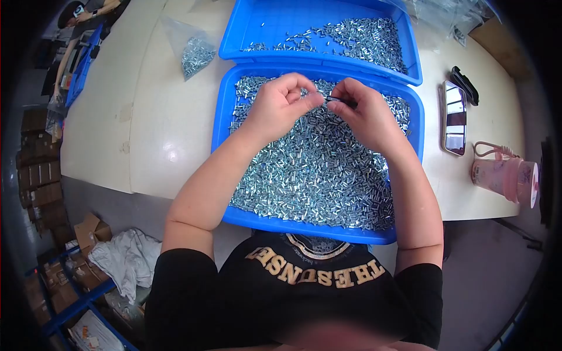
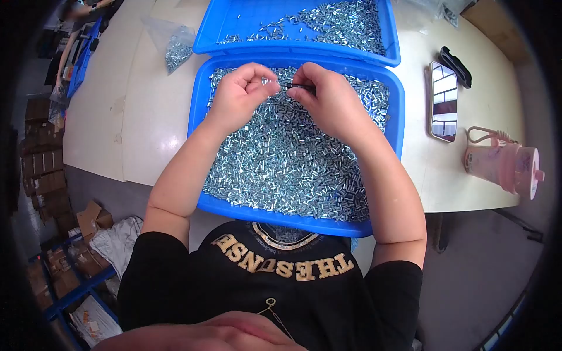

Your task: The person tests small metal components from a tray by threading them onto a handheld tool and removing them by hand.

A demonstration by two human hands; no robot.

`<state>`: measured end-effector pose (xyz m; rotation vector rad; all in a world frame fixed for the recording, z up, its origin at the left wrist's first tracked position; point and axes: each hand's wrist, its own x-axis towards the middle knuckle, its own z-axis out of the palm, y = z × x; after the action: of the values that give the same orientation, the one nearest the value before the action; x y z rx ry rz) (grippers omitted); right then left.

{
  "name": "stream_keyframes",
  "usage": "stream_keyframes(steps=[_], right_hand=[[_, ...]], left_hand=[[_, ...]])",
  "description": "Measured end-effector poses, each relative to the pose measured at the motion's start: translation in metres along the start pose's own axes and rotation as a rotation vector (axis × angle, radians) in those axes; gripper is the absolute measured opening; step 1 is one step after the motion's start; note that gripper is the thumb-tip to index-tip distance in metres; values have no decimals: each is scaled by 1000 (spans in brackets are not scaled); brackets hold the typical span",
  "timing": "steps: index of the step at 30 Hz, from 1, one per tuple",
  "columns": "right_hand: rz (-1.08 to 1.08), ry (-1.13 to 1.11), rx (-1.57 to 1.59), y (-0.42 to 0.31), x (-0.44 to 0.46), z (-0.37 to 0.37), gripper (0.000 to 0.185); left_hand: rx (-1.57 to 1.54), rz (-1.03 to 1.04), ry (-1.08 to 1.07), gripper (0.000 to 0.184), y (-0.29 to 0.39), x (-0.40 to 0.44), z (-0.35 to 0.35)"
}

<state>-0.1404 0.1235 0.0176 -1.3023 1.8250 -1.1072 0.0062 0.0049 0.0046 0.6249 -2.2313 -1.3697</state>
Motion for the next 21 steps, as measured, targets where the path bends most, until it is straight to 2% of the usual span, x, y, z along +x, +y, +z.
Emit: stream_keyframes(steps=[4,13,21], right_hand=[[-8,3,14,1,0,0,18],[-37,31,-20,1,1,0,18],[-32,49,-34,2,2,1,17]], left_hand=[[-54,-65,-46,14,1,-2,-1],[-46,-19,-3,18,-2,-1,0],[-13,-76,-32,21,-1,1,-1]])
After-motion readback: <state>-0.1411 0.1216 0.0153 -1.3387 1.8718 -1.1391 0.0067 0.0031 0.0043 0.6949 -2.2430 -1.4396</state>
